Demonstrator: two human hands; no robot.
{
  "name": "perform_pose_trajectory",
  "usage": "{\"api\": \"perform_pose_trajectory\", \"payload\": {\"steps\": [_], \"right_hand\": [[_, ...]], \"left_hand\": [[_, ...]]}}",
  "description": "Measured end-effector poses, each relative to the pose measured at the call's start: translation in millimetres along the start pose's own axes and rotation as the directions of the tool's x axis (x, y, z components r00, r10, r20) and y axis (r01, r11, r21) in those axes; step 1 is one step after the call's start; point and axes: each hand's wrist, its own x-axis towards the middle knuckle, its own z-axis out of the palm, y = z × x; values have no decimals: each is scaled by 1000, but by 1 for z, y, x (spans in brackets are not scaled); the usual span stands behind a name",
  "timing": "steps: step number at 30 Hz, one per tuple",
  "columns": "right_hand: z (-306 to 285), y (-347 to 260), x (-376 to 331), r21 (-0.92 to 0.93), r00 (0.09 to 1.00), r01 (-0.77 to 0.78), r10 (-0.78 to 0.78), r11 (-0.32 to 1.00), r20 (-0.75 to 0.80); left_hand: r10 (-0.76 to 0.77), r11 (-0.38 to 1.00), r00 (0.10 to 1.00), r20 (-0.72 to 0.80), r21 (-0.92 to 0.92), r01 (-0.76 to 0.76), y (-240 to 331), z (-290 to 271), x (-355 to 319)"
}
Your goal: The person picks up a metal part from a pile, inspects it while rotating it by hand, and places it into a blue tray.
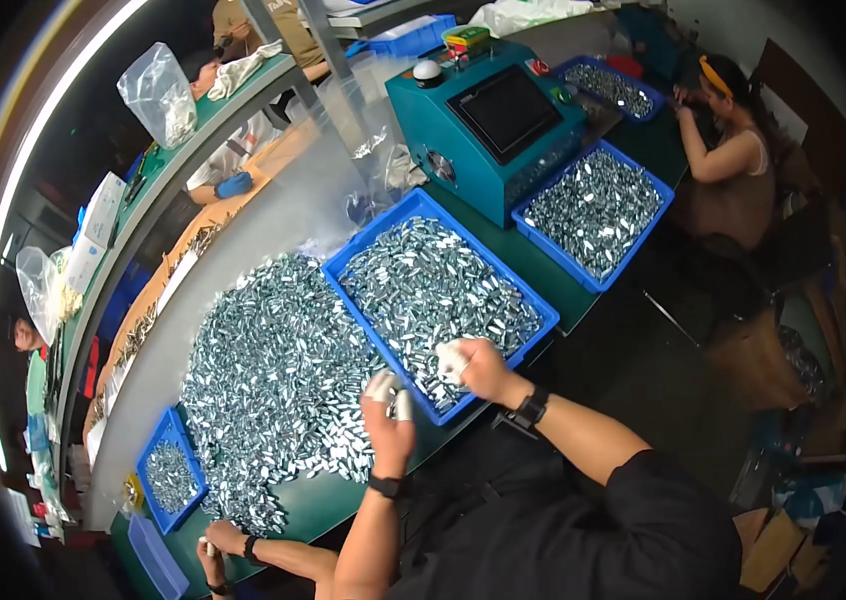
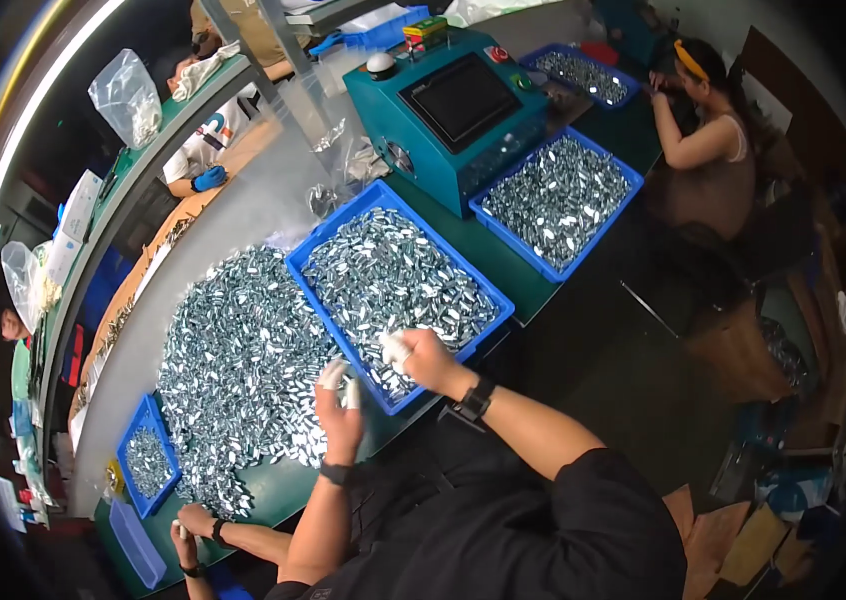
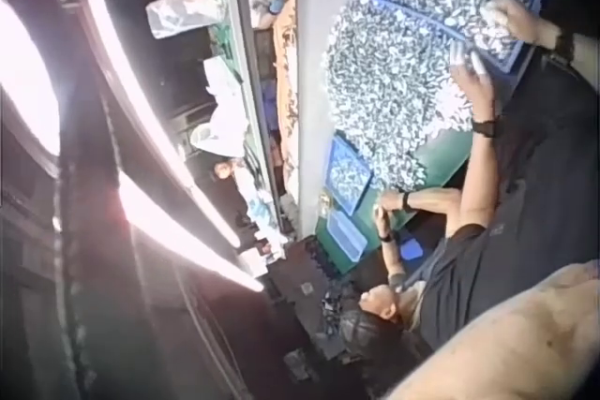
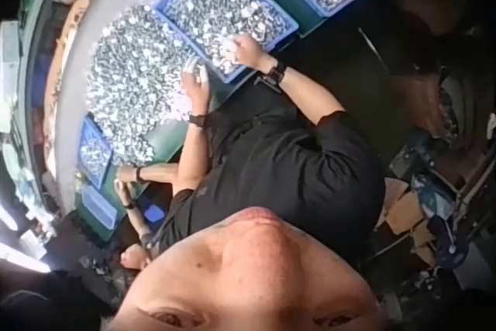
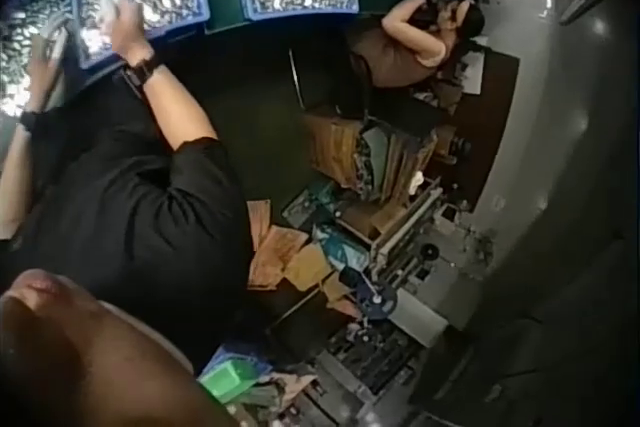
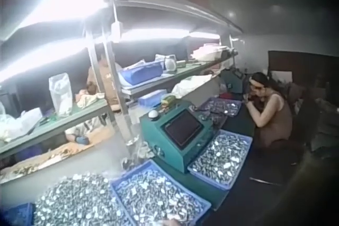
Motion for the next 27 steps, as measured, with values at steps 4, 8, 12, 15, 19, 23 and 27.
{"api": "perform_pose_trajectory", "payload": {"steps": [4, 8, 12, 15, 19, 23, 27], "right_hand": [[22, 29, -4, -274, 977, 211, -193, 938, 92], [26, 40, -3, -229, 975, 223, -221, 947, 33], [30, 31, -3, -276, 963, 269, -257, 923, 78], [44, 37, 3, -269, 955, 296, -276, 916, 113], [43, 39, 3, -305, 943, 330, -301, 894, 138], [43, 40, 3, -329, 939, 344, -310, 880, 152], [43, 39, 2, -358, 912, 411, -374, 838, 170]], "left_hand": [[-40, 951, 999, -21, 307, 45, -33, -49, -17], [-135, 859, 982, 131, 509, 51, -47, -68, -33], [-171, 874, 968, 184, 482, 62, -59, -61, -40], [-274, 871, 947, 168, 461, 171, -56, -61, -28], [-288, 887, 941, 176, 419, 193, -66, -58, -20], [-282, 899, 936, 213, 399, 180, -63, -63, -14], [-311, 862, 929, 202, 472, 185, -76, -63, -28]]}}
